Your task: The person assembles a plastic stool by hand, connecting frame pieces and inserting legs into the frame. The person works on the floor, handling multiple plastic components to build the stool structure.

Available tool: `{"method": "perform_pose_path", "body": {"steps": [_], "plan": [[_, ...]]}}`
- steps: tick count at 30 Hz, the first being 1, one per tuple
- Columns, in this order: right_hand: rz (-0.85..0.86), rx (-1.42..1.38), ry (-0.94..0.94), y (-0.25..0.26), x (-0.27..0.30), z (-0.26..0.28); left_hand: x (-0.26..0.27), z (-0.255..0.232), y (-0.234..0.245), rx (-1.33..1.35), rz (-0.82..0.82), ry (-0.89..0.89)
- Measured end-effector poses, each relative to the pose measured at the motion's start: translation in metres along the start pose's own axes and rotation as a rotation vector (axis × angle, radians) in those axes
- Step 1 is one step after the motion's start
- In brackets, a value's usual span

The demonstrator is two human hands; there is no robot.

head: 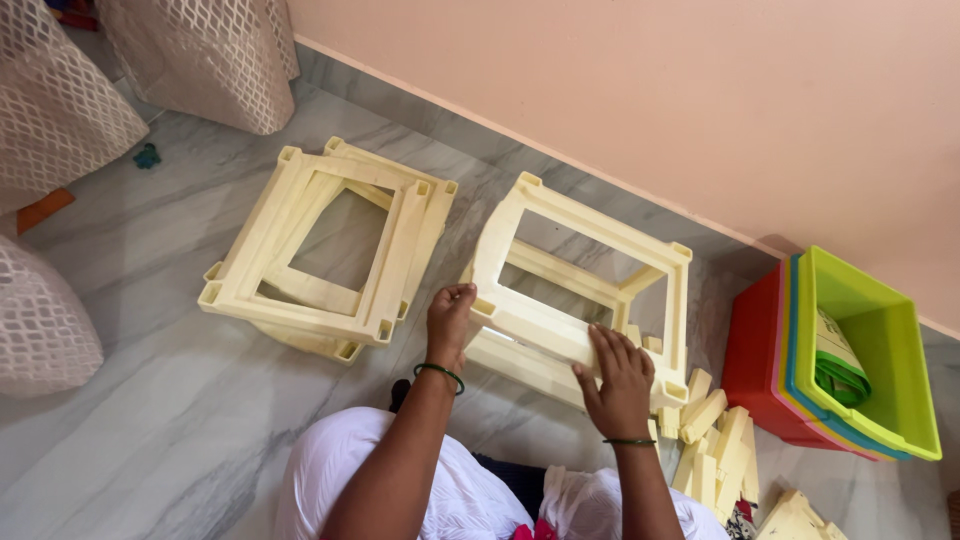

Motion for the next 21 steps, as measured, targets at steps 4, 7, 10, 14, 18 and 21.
{"method": "perform_pose_path", "body": {"steps": [4, 7, 10, 14, 18, 21], "plan": [[0.064, 0.008, -0.072, -0.008, -0.011, -0.009, 0.015, 0.008, -0.006, 0.016, 0.023, 0.097], [0.123, 0.043, -0.019, -0.023, -0.021, 0.017, 0.023, 0.012, -0.008, 0.025, 0.033, 0.216], [0.163, 0.037, 0.094, -0.036, -0.027, 0.062, 0.028, 0.011, -0.008, 0.04, 0.04, 0.25], [0.2, 0.025, 0.146, -0.042, -0.038, 0.103, 0.03, 0.003, -0.01, 0.075, 0.055, 0.189], [0.211, 0.04, 0.161, -0.043, -0.044, 0.119, 0.031, -0.002, -0.01, 0.017, 0.039, 0.138], [0.2, 0.044, 0.168, -0.041, -0.043, 0.12, 0.034, 0.0, -0.01, 0.018, 0.032, 0.15]]}}
Point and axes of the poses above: each hand's wrist, its own x-axis away from the middle knuckle, its own y-axis out of the back of the hand, z = x × y, the point moved 10 cm from there along -x, towards the middle knuckle, and after that the axes turned 3 degrees about -y, right-handed, at the moved point
